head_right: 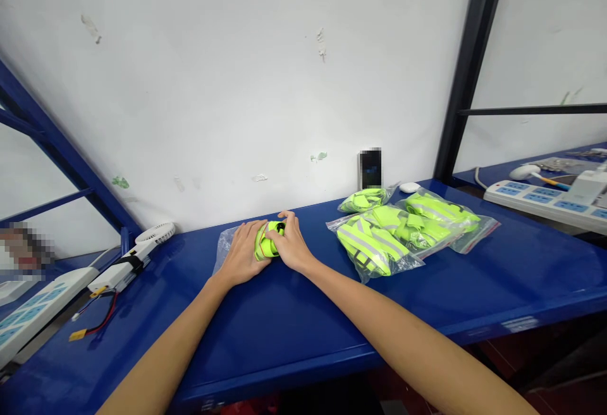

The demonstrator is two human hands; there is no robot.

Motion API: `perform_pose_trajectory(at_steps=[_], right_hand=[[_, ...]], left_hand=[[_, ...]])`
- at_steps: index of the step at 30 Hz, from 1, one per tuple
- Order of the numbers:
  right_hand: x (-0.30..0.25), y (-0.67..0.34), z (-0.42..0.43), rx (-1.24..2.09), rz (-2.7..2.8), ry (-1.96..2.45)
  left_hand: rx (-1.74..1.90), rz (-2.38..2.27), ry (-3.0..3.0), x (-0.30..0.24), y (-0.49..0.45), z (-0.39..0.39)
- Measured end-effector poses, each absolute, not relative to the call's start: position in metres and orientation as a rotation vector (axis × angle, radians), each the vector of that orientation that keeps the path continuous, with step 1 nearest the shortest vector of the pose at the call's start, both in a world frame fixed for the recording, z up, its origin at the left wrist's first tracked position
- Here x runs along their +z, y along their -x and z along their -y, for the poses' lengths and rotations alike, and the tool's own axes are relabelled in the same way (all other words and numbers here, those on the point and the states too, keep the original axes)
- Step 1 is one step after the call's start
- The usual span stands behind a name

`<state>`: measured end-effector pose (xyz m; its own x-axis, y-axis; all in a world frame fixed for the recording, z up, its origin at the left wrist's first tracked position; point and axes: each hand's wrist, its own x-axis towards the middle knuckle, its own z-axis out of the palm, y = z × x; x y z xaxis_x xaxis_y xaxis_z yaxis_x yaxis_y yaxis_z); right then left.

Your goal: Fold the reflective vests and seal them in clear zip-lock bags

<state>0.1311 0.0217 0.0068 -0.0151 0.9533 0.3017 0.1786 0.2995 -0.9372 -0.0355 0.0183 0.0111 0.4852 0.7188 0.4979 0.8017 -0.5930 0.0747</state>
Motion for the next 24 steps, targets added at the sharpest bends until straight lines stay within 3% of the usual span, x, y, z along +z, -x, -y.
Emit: perform_pose_trajectory(at_steps=[14, 20, 24], right_hand=[[-0.001, -0.119, -0.017, 0.947, 1.581, 0.941], [-0.003, -0.128, -0.019, 1.255, 1.65, 0.856], [0.003, -0.132, -0.02, 1.633, 1.373, 0.838]], left_hand=[[-0.72, 1.194, 2.604, 0.025, 0.019, -0.002], [-0.675, 1.143, 2.75, 0.037, 0.017, 0.011], [-1.069, 1.182, 2.683, 0.055, 0.029, 0.01]])
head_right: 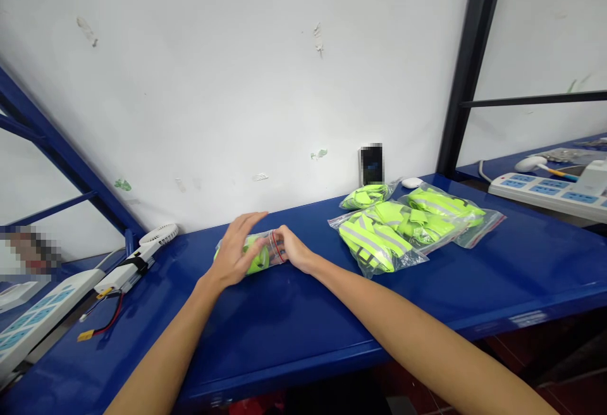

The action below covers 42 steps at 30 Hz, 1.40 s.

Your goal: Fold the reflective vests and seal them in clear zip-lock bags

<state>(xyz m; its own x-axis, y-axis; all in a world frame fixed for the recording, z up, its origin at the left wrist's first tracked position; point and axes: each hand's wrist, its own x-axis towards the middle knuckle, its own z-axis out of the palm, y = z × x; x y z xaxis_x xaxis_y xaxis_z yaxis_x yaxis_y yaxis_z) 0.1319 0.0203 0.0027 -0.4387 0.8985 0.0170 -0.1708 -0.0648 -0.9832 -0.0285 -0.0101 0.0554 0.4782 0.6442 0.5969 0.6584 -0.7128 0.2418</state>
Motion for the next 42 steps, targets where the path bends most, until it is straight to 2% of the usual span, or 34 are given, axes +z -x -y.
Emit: perform_pose_trajectory(at_steps=[3, 5, 8, 11, 14, 19, 23, 31, 42], right_hand=[[0.007, -0.132, -0.018, 1.804, 1.375, 0.775], [0.006, -0.131, -0.017, 1.767, 1.452, 0.785], [0.004, -0.131, -0.019, 1.562, 1.592, 0.939], [0.004, -0.136, -0.024, 1.124, 1.853, 1.153], [0.006, -0.141, -0.024, 0.73, 2.021, 1.326], [0.0, -0.143, -0.021, 0.49, 2.08, 1.428], [-0.005, -0.142, -0.023, 0.494, 2.127, 1.398], [0.004, -0.146, -0.022, 0.822, 2.011, 1.318], [0.007, -0.143, -0.018, 0.879, 1.921, 1.24]], left_hand=[[-1.455, 1.419, 2.512, 0.061, 0.038, -0.001], [-1.48, 1.639, 2.446, 0.056, 0.042, -0.01], [-0.988, 1.887, 2.475, 0.04, 0.041, -0.022], [-0.471, 1.924, 2.493, 0.025, 0.036, -0.026], [-0.377, 1.877, 2.52, 0.02, 0.033, -0.027], [-0.386, 1.801, 2.706, 0.026, 0.035, -0.029], [-0.5, 1.693, 2.931, 0.03, 0.036, -0.029], [-0.702, 1.662, 2.99, 0.037, 0.035, -0.022], [-0.802, 1.629, 2.909, 0.036, 0.036, -0.02]])
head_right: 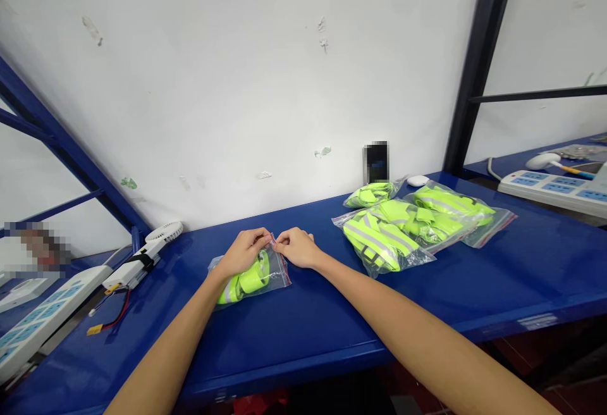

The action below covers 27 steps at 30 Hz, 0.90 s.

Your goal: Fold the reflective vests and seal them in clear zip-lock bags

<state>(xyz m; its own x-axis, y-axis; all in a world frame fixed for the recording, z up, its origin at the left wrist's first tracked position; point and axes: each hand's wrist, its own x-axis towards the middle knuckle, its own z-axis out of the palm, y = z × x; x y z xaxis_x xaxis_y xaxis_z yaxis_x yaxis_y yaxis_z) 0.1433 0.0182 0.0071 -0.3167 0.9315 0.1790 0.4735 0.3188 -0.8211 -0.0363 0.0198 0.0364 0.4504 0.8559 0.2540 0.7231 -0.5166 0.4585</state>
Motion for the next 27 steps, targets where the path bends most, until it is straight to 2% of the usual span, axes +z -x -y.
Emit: perform_pose_trajectory(at_steps=[19, 27], right_hand=[[0.0051, -0.1389, -0.0199, 0.837, 1.928, 1.254], [0.0013, -0.1347, -0.0153, 0.731, 1.926, 1.208]], left_hand=[[0.676, -1.367, -2.496, 0.0346, 0.0362, -0.0192], [0.67, -1.298, -2.268, 0.0354, 0.0391, -0.0225]])
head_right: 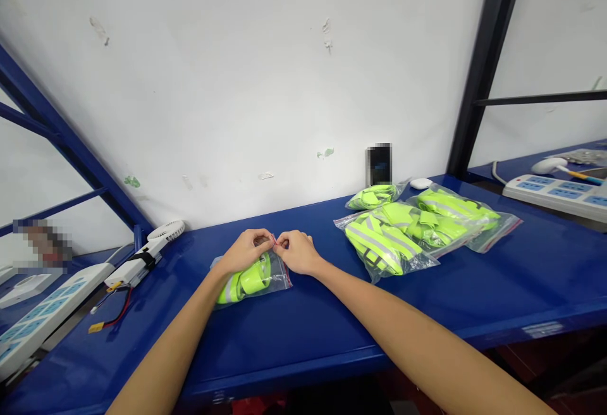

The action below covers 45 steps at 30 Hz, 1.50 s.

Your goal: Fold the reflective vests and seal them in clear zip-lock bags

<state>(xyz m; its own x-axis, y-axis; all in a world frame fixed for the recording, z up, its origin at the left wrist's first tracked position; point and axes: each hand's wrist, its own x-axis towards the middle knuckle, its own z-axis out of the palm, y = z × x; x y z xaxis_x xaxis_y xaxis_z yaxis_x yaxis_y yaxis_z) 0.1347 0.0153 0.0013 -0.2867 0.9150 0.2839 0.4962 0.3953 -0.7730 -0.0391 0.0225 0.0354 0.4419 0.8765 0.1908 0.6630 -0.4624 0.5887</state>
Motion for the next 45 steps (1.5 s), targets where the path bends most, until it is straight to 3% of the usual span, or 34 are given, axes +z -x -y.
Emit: perform_pose_trajectory(at_steps=[9, 15, 25, 45], right_hand=[[0.0, -0.141, -0.026, 1.037, 1.862, 1.081], [-0.001, -0.149, -0.035, 1.055, 1.832, 1.006], [-0.006, -0.149, -0.033, 1.073, 1.89, 0.999], [-0.003, -0.146, -0.027, 0.788, 1.956, 1.084]], left_hand=[[1.03, -1.402, -1.881, 0.041, 0.041, -0.026], [0.806, -1.223, -1.503, 0.053, 0.05, -0.024], [0.848, -1.119, -1.764, 0.004, 0.048, -0.029], [0.825, -1.069, -1.881, 0.005, 0.049, -0.029]])
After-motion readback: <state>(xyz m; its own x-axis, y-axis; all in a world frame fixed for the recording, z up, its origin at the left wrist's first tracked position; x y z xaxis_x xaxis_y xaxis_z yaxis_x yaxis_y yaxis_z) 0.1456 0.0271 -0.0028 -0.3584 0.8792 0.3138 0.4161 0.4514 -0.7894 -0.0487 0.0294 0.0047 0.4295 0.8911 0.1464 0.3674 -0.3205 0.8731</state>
